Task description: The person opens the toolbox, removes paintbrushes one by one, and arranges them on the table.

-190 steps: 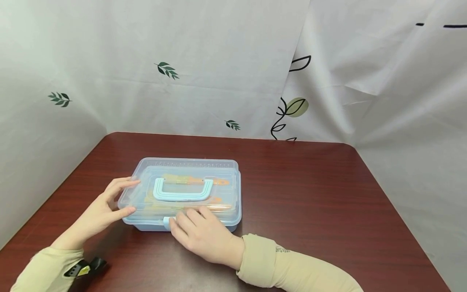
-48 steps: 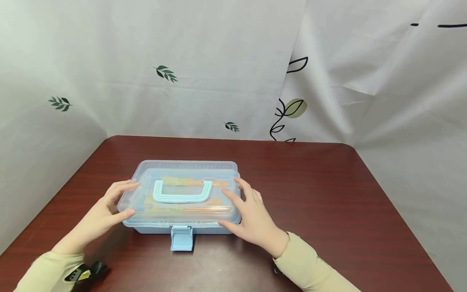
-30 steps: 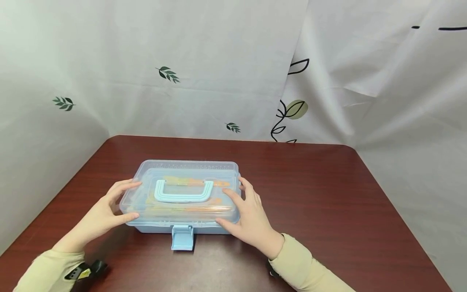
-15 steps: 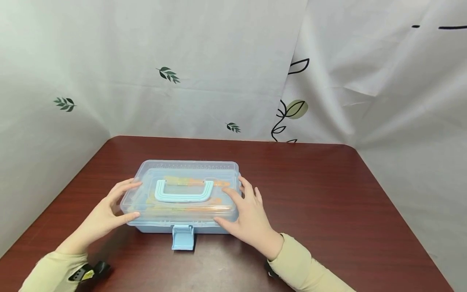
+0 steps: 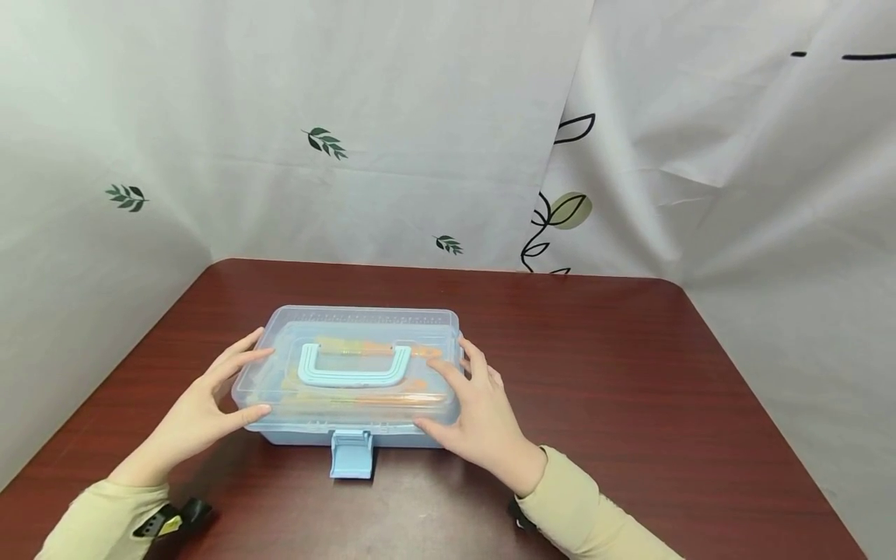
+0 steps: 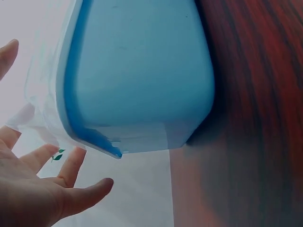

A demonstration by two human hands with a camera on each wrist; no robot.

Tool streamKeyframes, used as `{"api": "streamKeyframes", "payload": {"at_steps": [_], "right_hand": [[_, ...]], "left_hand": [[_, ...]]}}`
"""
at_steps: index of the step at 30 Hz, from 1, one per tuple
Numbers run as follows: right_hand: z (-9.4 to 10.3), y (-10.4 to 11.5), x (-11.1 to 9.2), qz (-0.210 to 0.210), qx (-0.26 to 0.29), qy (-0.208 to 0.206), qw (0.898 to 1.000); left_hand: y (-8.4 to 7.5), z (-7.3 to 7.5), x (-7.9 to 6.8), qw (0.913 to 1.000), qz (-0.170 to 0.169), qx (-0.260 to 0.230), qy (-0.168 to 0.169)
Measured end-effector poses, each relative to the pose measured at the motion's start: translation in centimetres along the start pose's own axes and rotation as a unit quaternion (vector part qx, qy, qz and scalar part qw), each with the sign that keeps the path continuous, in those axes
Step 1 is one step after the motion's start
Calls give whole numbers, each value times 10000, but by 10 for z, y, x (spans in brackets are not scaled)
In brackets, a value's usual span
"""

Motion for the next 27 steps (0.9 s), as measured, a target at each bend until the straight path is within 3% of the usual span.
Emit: {"api": "streamKeyframes", "payload": {"at_steps": [10, 20, 23, 27], "right_hand": [[3, 3, 6, -187, 362, -262, 9988], [15, 2, 16, -681, 820, -163, 9942], [19, -1, 17, -508, 871, 27, 9949], [27, -6, 17, 115, 953, 475, 9942]], "left_hand": [[-5, 1, 7, 9998, 0, -140, -129], [-8, 7, 18, 9993, 372, -5, -22], [-11, 9, 21, 9985, 519, 175, 21], [-15, 14, 27, 9975, 571, 405, 121]]}}
Point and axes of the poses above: each hand's wrist, its own x-axis towards the middle knuckle, its own z-axis out of the back of the hand, y = z × x, the point moved 2 cm from there along x, towards the middle knuckle, and after that the axes turned 5 degrees about x, right-handed, at the moved point
